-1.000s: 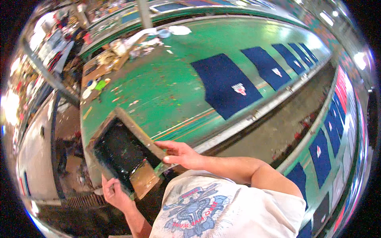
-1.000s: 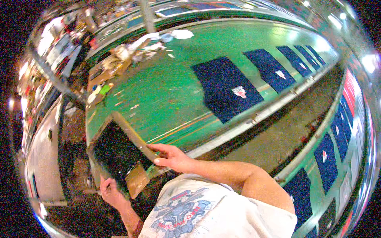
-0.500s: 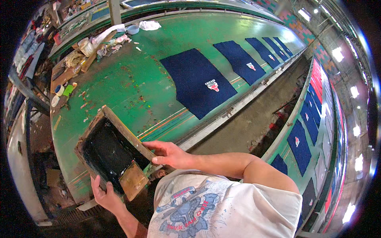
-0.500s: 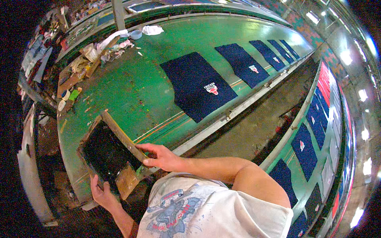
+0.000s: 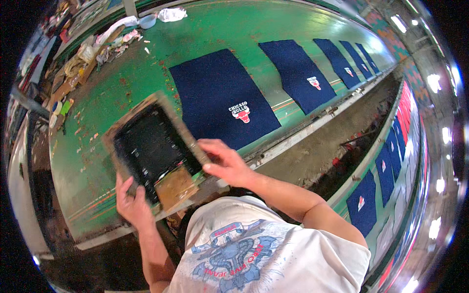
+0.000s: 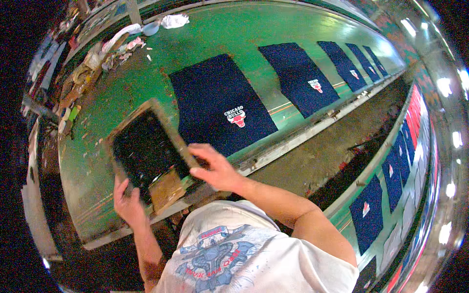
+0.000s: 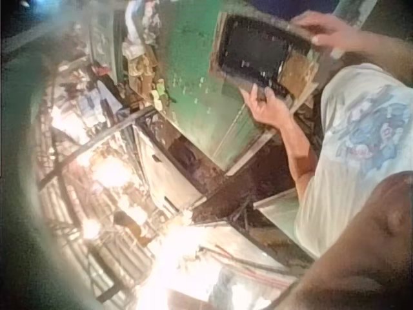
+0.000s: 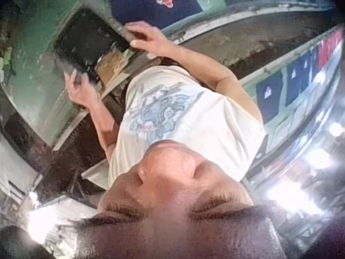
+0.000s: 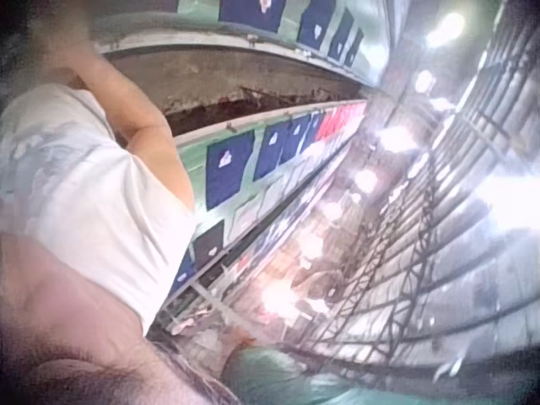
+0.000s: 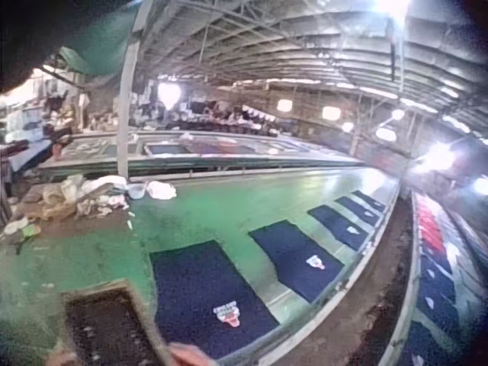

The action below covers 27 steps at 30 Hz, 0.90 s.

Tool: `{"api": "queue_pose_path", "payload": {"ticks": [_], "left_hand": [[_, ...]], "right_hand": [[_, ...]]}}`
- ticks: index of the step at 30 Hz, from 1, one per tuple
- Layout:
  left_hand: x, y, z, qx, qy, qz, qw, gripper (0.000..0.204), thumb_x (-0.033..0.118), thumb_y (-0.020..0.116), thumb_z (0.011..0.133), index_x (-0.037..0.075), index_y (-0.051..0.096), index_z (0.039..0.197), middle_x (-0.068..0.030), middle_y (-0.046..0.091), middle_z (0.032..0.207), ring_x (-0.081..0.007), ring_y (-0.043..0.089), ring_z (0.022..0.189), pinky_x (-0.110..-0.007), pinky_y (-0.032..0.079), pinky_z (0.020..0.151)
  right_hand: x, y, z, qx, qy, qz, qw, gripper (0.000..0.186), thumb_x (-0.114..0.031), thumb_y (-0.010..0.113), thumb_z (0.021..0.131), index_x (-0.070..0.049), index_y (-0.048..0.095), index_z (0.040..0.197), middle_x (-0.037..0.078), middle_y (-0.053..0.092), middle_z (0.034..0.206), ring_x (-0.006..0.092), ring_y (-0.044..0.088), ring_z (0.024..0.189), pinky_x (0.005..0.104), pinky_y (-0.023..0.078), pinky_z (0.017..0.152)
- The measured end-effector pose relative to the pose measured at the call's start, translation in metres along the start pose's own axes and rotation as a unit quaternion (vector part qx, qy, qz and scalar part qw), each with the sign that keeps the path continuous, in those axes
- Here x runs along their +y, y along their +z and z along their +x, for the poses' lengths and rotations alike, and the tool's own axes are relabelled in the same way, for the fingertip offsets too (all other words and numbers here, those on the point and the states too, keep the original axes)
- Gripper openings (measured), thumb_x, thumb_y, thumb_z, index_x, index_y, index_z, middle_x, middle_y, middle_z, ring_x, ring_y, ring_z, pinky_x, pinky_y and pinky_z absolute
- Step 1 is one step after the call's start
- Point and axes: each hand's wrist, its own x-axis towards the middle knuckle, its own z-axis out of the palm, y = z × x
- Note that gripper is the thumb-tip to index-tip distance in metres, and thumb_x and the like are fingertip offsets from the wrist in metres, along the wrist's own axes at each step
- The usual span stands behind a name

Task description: The person uses a squeegee to pull black ink across a screen printing frame, imprinting a logo onto a series of t-shirts laid out on a green workbench. The shirts are handled one at a time in a linear sequence.

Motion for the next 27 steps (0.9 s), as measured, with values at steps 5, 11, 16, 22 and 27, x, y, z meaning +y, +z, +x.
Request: {"api": "queue_pose_path", "payload": {"ticks": [5,11,16,22,27], "left_hand": [[0.015,0.158,-0.026,-0.037,-0.023,-0.038,0.998,0.036,-0.019,0.069,0.08,-0.002,0.076,0.111,-0.0272,0.05,0.168,-0.037,0.051,0.155,-0.045,0.038,0.129],[0.013,0.273,-0.057,-0.071,-0.009,-0.086,0.994,0.027,-0.015,0.071,0.083,0.0,0.077,0.105,-0.0284,0.051,0.166,-0.0376,0.051,0.155,-0.045,0.038,0.127],[0.014,0.308,-0.079,-0.082,-0.013,-0.077,0.994,0.023,-0.015,0.072,0.083,0.003,0.075,0.098,-0.0279,0.052,0.166,-0.0352,0.051,0.154,-0.043,0.038,0.127],[0.021,0.326,-0.089,-0.081,-0.015,-0.064,0.995,0.024,-0.015,0.071,0.083,0.003,0.075,0.099,-0.0279,0.052,0.166,-0.036,0.051,0.155,-0.043,0.039,0.126],[0.021,0.334,-0.088,-0.085,-0.031,-0.072,0.993,0.02,-0.013,0.071,0.084,0.002,0.075,0.097,-0.0289,0.052,0.166,-0.0367,0.05,0.156,-0.043,0.037,0.127]], "right_hand": [[0.022,-0.139,-0.016,0.061,0.086,-0.015,0.994,0.056,-0.016,0.078,0.098,-0.003,0.063,0.149,0.015,0.066,0.141,0.0278,0.062,0.135,0.0411,0.05,0.115],[0.043,-0.228,-0.037,0.127,0.203,0.049,0.969,0.06,-0.013,0.079,0.099,-0.002,0.06,0.155,0.008,0.066,0.142,0.0179,0.063,0.128,0.0341,0.052,0.109],[0.054,-0.264,-0.055,0.14,0.223,0.048,0.963,0.063,-0.011,0.078,0.099,0.0,0.058,0.157,0.01,0.068,0.145,0.018,0.064,0.128,0.0354,0.053,0.109],[0.052,-0.286,-0.057,0.129,0.24,0.038,0.961,0.063,-0.009,0.077,0.098,0.0,0.058,0.158,0.012,0.07,0.143,0.019,0.066,0.127,0.0359,0.053,0.111],[0.052,-0.299,-0.053,0.116,0.223,0.015,0.968,0.064,-0.01,0.078,0.098,0.001,0.057,0.158,0.014,0.07,0.145,0.0199,0.067,0.127,0.0359,0.052,0.111]]}}
